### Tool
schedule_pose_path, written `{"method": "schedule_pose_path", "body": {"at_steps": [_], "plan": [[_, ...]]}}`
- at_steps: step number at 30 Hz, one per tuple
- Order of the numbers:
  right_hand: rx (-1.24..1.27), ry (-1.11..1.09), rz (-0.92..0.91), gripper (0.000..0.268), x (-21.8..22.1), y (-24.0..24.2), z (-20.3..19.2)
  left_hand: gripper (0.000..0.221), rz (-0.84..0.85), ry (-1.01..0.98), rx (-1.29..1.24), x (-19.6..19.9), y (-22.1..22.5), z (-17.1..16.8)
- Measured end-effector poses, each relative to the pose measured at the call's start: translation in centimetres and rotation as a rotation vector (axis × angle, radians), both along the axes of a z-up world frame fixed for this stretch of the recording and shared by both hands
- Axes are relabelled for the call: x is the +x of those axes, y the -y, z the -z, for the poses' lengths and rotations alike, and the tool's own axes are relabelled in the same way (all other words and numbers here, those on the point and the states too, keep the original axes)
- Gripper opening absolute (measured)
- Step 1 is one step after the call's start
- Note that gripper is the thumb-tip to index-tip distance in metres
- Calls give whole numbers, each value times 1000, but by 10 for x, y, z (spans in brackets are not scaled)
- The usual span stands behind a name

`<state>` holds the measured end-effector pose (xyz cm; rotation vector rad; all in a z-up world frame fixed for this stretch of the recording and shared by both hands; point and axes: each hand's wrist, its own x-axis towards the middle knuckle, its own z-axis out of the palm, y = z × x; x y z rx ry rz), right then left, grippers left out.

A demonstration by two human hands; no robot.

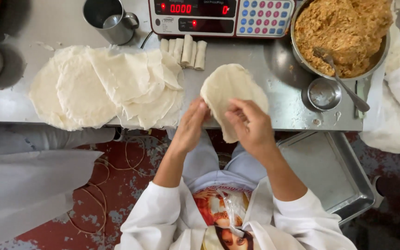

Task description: Peeling thin dough wrappers from a stack and rolling them into cylinders, occasionally adding filling with a spoon.

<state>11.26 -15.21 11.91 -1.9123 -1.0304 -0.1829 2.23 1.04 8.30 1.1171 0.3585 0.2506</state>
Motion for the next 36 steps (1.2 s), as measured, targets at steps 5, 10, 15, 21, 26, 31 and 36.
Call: {"method": "schedule_pose_path", "body": {"at_steps": [5, 10, 15, 21, 26, 31, 36], "plan": [[82, -246, -28, 45, -24, -12, 15, 30, -197, -92, 242, -6, 9, 13], [191, -357, 75, 58, -29, -2, 19, 21, -159, 30, 117, 3, 31, 42], [208, -289, 270, 12, -6, 22, 59, 18, -169, 86, 98, 4, 25, 70], [291, -449, 331, 21, -5, 34, 59, 31, -77, -27, 30, -4, 4, 22], [229, -442, 140, 15, -34, 20, 29, 56, -15, -175, 295, 24, 6, -16], [334, -785, 52, 69, -35, 33, 32, 57, 109, -79, 269, 19, 30, -20], [414, -944, 167, 40, -27, 42, 30, 65, 85, -37, 19, 24, 18, 27]]}}
